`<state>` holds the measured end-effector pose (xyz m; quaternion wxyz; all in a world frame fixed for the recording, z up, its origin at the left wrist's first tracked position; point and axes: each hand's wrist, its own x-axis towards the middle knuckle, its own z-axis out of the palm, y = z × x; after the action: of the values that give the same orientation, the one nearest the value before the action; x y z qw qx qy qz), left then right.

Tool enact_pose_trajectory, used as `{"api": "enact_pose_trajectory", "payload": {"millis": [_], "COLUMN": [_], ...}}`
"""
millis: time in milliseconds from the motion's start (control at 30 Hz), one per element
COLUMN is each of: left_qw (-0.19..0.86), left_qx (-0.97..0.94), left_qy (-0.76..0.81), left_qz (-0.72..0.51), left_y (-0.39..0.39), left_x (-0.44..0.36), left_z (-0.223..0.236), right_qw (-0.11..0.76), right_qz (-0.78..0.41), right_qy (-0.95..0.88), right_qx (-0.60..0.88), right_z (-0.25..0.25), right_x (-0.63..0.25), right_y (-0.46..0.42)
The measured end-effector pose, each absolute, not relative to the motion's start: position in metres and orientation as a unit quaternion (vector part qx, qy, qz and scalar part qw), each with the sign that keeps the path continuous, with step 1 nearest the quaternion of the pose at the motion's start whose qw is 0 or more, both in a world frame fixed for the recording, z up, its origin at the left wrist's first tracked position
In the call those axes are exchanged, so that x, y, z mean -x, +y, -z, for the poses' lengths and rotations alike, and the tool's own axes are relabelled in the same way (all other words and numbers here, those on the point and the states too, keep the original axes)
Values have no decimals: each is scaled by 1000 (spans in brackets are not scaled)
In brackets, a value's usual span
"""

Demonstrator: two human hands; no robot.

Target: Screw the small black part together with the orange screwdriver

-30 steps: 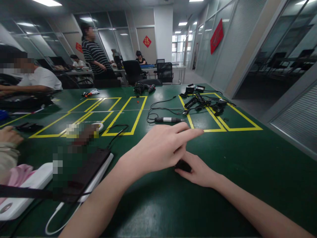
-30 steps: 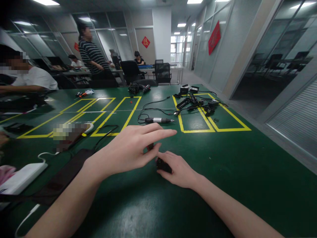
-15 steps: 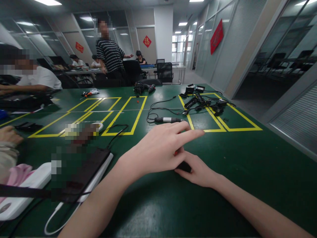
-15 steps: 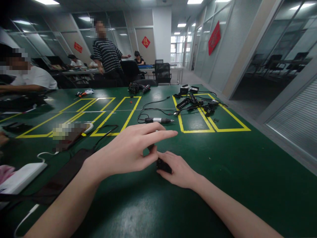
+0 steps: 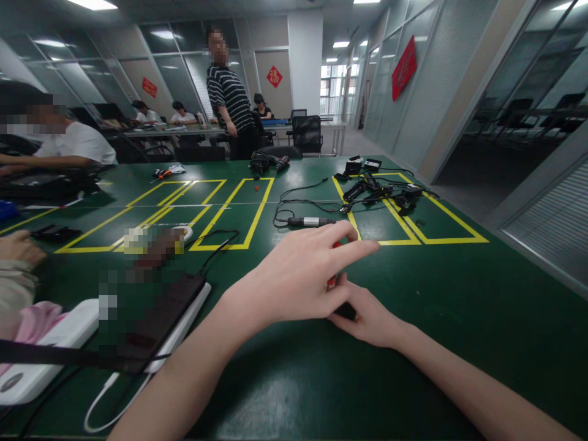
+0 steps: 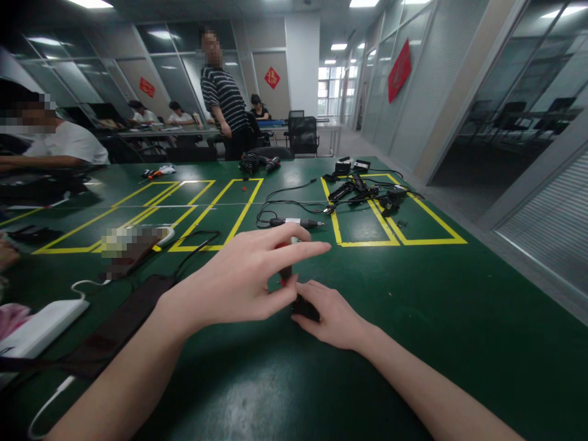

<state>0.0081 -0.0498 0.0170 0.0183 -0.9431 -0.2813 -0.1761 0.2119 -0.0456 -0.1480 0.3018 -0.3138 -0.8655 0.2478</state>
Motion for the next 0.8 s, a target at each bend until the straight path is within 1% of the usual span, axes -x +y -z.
{"api": "enact_pose_trajectory", "payload": {"millis": [300, 533, 700, 800], "left_qw": [57, 39, 13, 26], "left_qx": [937, 928, 938, 938], "left_qy": [-304, -331, -298, -301], "left_qz": [165, 168, 176, 169], "left_y": [-49, -49, -50, -50], "left_x": [-7, -6, -6, -7], "left_z": [-18, -20, -22, -21], "right_qw": [298, 305, 303, 292], "right_qz": [-246, -241, -249, -251], "right_qy": [-869, -869, -865, -867], "right_qx": [308, 307, 312, 316], "right_z": [148, 149, 150, 148], "right_x": [-213, -212, -213, -213], "right_y": [-45, -45, -45, -45]}}
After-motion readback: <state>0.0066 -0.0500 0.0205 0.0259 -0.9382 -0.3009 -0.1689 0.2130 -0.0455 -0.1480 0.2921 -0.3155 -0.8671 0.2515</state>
